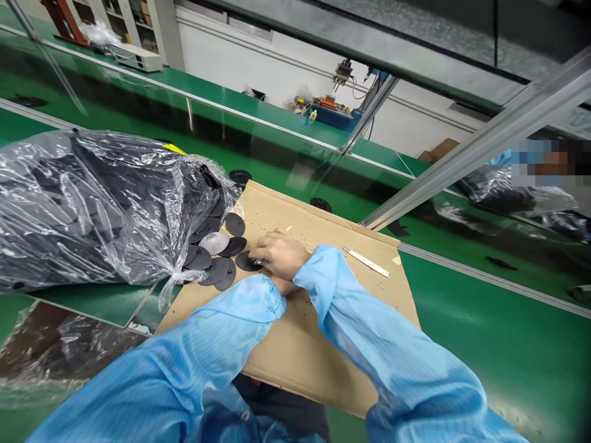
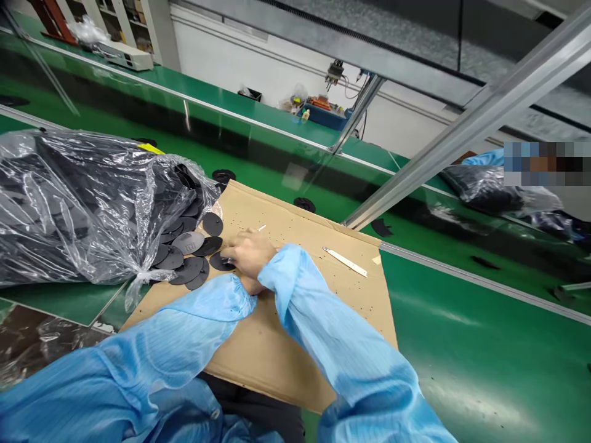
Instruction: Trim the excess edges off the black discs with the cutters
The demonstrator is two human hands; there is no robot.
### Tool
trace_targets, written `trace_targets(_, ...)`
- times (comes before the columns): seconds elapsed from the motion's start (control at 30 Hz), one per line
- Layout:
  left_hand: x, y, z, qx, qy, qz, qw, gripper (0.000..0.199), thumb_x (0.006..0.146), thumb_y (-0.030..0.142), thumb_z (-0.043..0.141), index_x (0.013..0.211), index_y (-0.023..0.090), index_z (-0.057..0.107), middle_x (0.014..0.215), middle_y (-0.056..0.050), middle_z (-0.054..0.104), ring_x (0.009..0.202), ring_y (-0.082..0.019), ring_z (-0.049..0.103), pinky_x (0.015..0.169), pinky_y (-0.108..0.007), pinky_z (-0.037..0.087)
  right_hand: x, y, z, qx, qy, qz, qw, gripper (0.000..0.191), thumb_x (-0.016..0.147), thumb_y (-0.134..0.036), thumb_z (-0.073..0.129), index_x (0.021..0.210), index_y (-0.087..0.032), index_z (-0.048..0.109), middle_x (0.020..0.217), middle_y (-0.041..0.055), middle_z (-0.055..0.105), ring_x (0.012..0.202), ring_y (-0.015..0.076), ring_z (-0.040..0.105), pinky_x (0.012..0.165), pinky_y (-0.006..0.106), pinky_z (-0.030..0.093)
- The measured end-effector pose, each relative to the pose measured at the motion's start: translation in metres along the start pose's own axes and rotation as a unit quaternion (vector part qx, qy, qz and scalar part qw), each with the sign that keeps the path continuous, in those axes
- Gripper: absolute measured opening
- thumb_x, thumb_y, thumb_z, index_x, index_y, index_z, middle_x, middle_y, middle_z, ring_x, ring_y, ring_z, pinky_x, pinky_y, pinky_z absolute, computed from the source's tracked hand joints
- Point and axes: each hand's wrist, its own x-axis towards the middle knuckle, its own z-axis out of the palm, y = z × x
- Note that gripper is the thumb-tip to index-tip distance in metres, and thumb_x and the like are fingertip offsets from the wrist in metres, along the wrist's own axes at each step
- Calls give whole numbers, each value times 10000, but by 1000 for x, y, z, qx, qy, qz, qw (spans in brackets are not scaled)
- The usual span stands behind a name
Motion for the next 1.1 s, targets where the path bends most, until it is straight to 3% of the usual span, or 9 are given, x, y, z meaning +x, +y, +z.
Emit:
trace_targets(0.13, -1, 17, 14, 71, 67, -31, 995, 207, 861, 379, 503, 833, 220, 632, 703, -90, 571, 852, -279, 549, 661, -358, 398, 0, -8, 0, -25, -20, -75, 997, 71, 860, -225, 582, 879, -228, 650, 885, 47, 626, 886, 204, 503, 762, 344, 274)
trace_targets(0.23, 0, 16, 7, 147, 99, -47, 983, 252, 869, 410, 482, 802, 216, 629, 683, -94, 555, 837, -272, 549, 643, -338, 376, 4, -11, 1, -51, -39, -51, 997, 79, 852, -197, 577, 828, -209, 652, 851, 47, 632, 837, 201, 512, 739, 346, 274)
trace_targets(0.4, 1, 10, -9, 177, 66, -29, 981, 306, 901, 395, 440, 751, 187, 607, 642, -85, 537, 802, -254, 547, 641, -333, 371, 12, -17, 5, -80, -33, 10, 996, 151, 899, -199, 527, 824, -193, 658, 839, 53, 638, 815, 192, 516, 738, 339, 290)
trace_targets(0.53, -9, 17, 10, 161, 57, -21, 985, 338, 915, 346, 428, 664, 173, 574, 522, -47, 473, 699, -233, 545, 620, -328, 393, 0, -17, -4, -96, 26, 6, 995, 172, 920, -205, 485, 871, -191, 650, 871, 65, 621, 830, 196, 500, 754, 348, 287)
trace_targets(0.67, -16, 9, 23, 127, -43, -14, 991, 355, 891, 273, 422, 607, 170, 609, 446, -3, 441, 570, -194, 536, 510, -261, 432, -48, 14, -14, -118, 112, 21, 986, 270, 945, -194, 382, 959, -210, 651, 851, 53, 628, 797, 185, 493, 775, 351, 278)
trace_targets(0.83, -12, -21, -6, 70, -198, -12, 978, 181, 745, 256, 634, 873, 127, 635, 703, 7, 591, 595, -104, 567, 572, -199, 481, -161, 95, -1, -121, 140, 209, 960, 224, 846, -193, 457, 905, -183, 672, 787, 60, 644, 771, 188, 514, 759, 336, 295)
trace_targets(0.9, -10, -29, -12, 67, -224, -8, 972, 238, 732, 285, 675, 911, 142, 609, 748, -2, 586, 634, -101, 571, 611, -215, 486, -208, 128, 7, -123, 132, 328, 927, 223, 831, -200, 467, 889, -172, 680, 852, 79, 658, 824, 203, 537, 769, 328, 314)
trace_targets(0.97, -9, -33, -12, 84, -226, -2, 970, 264, 745, 334, 668, 918, 145, 605, 754, -7, 576, 655, -105, 564, 624, -226, 482, -246, 157, 13, -122, 123, 458, 872, 233, 824, -198, 471, 908, -163, 685, 934, 99, 659, 878, 220, 551, 775, 318, 344)
trace_targets(1.1, -10, -31, -6, 128, -221, -6, 967, 278, 771, 369, 634, 932, 143, 605, 735, -5, 560, 646, -104, 531, 614, -229, 457, -289, 209, 21, -90, 119, 681, 717, 296, 881, -275, 457, 1060, -180, 673, 1038, 121, 628, 861, 231, 567, 720, 307, 379)
